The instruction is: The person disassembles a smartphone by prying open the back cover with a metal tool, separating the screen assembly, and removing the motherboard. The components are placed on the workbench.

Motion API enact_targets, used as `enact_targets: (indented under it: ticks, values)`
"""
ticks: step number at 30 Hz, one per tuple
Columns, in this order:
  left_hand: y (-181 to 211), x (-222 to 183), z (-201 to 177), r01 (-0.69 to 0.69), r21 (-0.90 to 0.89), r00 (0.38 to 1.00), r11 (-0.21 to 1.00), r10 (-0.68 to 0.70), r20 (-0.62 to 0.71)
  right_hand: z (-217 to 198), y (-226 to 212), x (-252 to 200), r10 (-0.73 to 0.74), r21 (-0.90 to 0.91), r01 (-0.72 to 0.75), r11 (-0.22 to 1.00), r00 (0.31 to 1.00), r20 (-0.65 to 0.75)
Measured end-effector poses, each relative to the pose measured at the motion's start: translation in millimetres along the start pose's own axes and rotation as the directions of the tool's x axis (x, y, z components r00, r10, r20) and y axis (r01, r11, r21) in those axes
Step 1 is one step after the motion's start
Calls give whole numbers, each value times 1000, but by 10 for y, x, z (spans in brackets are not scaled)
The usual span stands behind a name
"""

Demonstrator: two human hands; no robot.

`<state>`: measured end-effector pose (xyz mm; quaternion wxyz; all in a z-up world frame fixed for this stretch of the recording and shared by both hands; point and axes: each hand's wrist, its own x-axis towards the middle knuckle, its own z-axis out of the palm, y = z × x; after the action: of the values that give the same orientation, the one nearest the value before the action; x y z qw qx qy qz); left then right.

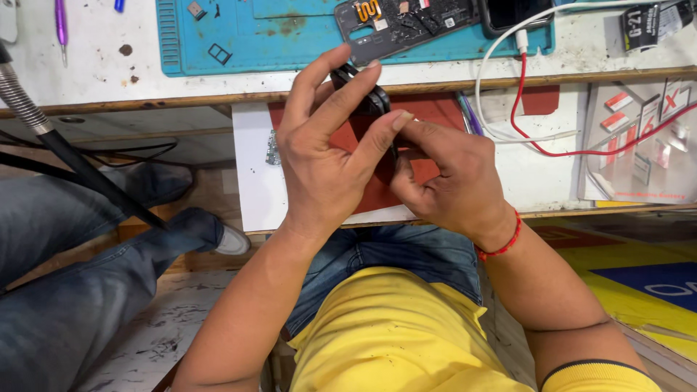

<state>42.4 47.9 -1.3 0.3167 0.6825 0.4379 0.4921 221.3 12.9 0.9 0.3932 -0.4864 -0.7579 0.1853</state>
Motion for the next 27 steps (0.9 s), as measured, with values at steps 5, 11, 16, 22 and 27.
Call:
enact_targets:
  ticks: [5,11,16,22,27]
  values:
    - [39,-3,-16,-20,48,999,999,19,32,31,-192,46,104,-50,-103,993,995,11]
    - [28,-46,-22,-98,114,994,989,91,66,48,-214,3,130,-23,-130,991,991,-20]
    - [-27,-36,-32,-111,85,990,990,102,95,-51,-125,37,213,80,-220,972,974,82]
    - [-27,-17,-10,-137,124,988,983,126,94,13,-156,56,259,-50,-256,965,963,75]
    - [-78,7,30,-78,89,997,993,77,19,77,-103,-34,188,50,-191,980,981,57]
